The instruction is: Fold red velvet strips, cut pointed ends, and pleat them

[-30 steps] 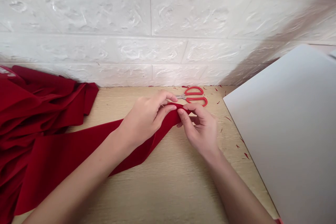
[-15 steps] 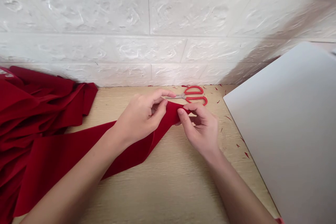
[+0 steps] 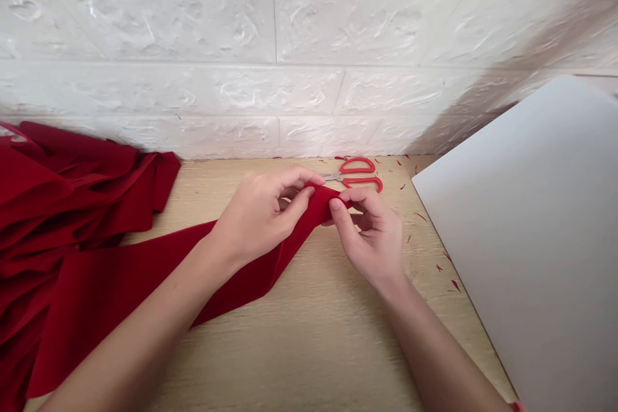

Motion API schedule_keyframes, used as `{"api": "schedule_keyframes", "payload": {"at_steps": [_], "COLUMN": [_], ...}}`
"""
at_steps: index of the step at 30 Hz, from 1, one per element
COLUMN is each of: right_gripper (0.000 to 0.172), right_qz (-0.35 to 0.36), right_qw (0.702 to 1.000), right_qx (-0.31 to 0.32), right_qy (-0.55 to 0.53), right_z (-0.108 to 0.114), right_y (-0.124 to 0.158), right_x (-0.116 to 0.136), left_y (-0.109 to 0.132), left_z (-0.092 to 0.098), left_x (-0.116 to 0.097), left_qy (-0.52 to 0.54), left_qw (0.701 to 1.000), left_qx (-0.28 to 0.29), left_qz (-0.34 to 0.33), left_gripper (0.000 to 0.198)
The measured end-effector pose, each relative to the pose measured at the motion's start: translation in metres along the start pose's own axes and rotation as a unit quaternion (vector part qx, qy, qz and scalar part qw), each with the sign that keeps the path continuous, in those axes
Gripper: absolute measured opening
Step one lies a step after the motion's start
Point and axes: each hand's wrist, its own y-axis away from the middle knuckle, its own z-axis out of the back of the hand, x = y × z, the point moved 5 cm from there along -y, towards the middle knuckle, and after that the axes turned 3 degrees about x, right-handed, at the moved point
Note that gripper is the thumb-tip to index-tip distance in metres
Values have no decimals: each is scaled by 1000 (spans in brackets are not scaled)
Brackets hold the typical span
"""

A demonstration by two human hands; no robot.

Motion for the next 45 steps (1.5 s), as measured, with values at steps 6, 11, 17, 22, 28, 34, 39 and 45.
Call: {"api": "schedule_keyframes", "payload": {"at_steps": [6,11,17,22,28,34,39,45], "right_gripper": [5,5,4,6,5,8,9,8], "right_qz": [26,20,17,5,3,-3,7,9], "right_qw": [999,1000,1000,1000,1000,999,995,993], "right_qx": [-6,-8,-3,2,-4,-38,-58,-69], "right_qy": [28,18,-7,-7,-13,31,77,94], "right_z": [1,2,2,1,1,3,5,5], "right_y": [-1,0,1,0,1,2,2,1], "right_x": [3,2,0,-1,0,-1,2,5], "left_y": [0,-1,0,-1,-2,-1,-1,-1], "left_z": [1,6,7,5,8,3,-3,-4], "left_x": [-3,0,3,2,4,4,8,8], "left_qy": [23,54,88,65,1,43,70,49], "left_qw": [999,998,994,996,1000,998,996,997], "left_qx": [31,44,60,62,10,13,22,17], "left_qz": [7,9,18,10,5,41,57,57], "left_gripper": [25,32,31,30,20,21,22,26]}}
